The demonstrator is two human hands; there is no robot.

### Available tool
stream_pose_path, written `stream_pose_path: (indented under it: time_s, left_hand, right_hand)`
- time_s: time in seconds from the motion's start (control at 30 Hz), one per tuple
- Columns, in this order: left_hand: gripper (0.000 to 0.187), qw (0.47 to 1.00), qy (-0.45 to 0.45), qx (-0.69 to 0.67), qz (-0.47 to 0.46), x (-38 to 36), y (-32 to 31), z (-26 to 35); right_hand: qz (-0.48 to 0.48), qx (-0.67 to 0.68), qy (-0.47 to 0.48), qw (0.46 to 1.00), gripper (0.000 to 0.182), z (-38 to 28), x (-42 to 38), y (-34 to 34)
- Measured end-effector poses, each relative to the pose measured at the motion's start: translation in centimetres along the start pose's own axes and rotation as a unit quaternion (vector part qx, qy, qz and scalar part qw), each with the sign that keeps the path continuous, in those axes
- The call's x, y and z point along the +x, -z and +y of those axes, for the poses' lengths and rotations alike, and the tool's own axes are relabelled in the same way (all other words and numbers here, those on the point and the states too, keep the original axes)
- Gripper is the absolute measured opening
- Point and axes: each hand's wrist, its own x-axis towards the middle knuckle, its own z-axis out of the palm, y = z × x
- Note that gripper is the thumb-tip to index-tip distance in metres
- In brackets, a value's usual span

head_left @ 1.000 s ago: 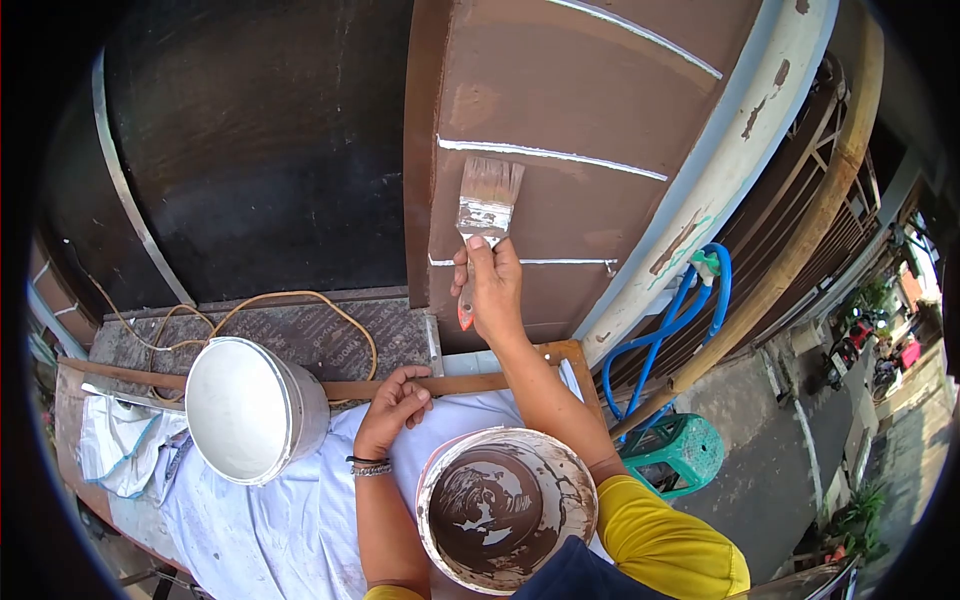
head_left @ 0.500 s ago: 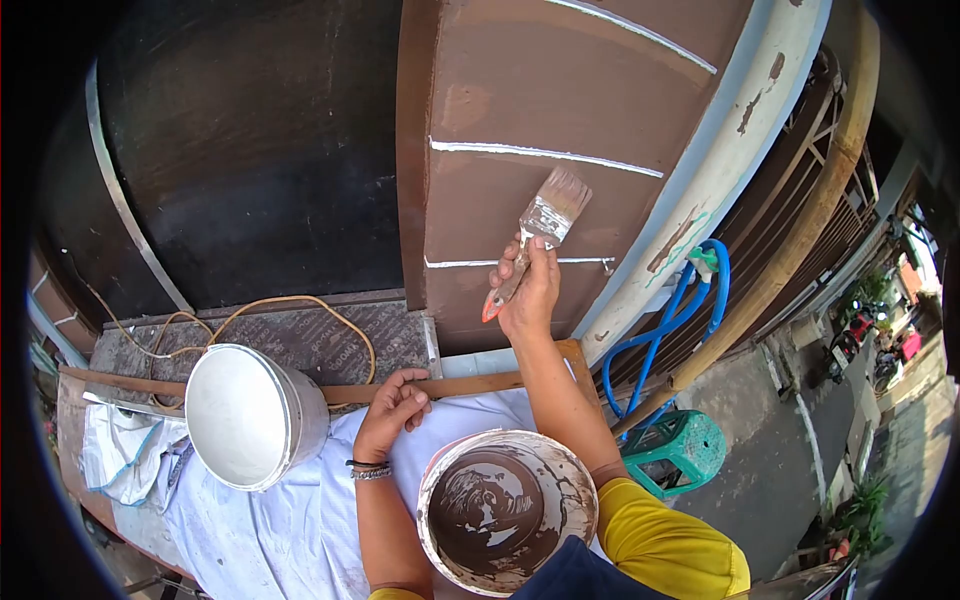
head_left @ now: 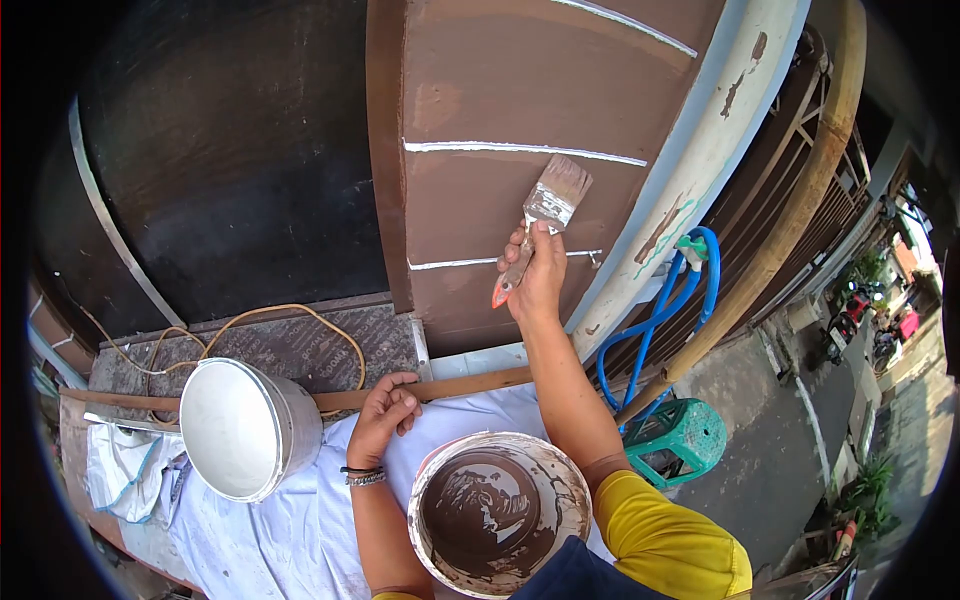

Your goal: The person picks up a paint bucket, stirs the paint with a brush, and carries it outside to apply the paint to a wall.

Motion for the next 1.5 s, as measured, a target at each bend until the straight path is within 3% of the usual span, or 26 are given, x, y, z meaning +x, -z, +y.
stream_pose_path:
  time_s: [0.6, 0.77, 0.8, 0.83, 0.9, 1.07, 1.17, 1.27, 1.4, 1.5]
  left_hand:
    - [0.041, 1.000, 0.000, -0.004, -0.002, 0.1, 0.0, -0.1]
    - [0.042, 1.000, -0.004, -0.008, 0.001, 0.0, 0.1, 0.0]
    - [0.042, 1.000, -0.004, -0.008, 0.002, 0.0, 0.1, -0.1]
    - [0.042, 1.000, -0.004, -0.009, 0.001, -0.1, 0.1, 0.0]
    - [0.041, 1.000, -0.006, -0.009, -0.003, 0.1, 0.2, -0.2]
    - [0.039, 1.000, -0.009, -0.012, -0.006, 0.0, 0.3, -0.1]
    - [0.039, 1.000, -0.013, -0.018, -0.011, 0.2, 0.6, -0.3]
    - [0.038, 1.000, -0.006, -0.018, -0.012, -0.1, 0.4, -0.1]
    - [0.038, 1.000, -0.007, -0.022, -0.015, 0.1, 0.5, -0.3]
    - [0.038, 1.000, -0.008, -0.022, -0.014, 0.2, 0.6, -0.3]
  right_hand:
    - [-0.047, -0.059, -0.017, 0.997, 0.020, 0.6, -1.3, -0.8]
    - [-0.074, -0.234, 0.044, 0.968, 0.027, -3.8, -1.1, 1.3]
    - [-0.094, -0.298, 0.040, 0.949, 0.027, -5.8, -0.1, 2.3]
    - [-0.098, -0.368, 0.128, 0.916, 0.027, -7.1, 0.9, 2.3]
    - [-0.163, -0.460, 0.209, 0.847, 0.028, -10.9, 2.7, 1.1]
    - [-0.252, -0.734, 0.279, 0.565, 0.041, -17.5, 5.1, -7.3]
    - [-0.228, -0.801, 0.317, 0.454, 0.040, -19.4, 6.6, -8.4]
    - [-0.226, -0.837, 0.286, 0.408, 0.039, -23.1, 6.1, -10.4]
    - [-0.319, -0.802, 0.254, 0.436, 0.037, -24.7, 8.0, -10.7]
    - [-0.309, -0.841, 0.245, 0.372, 0.033, -24.3, 7.9, -10.2]
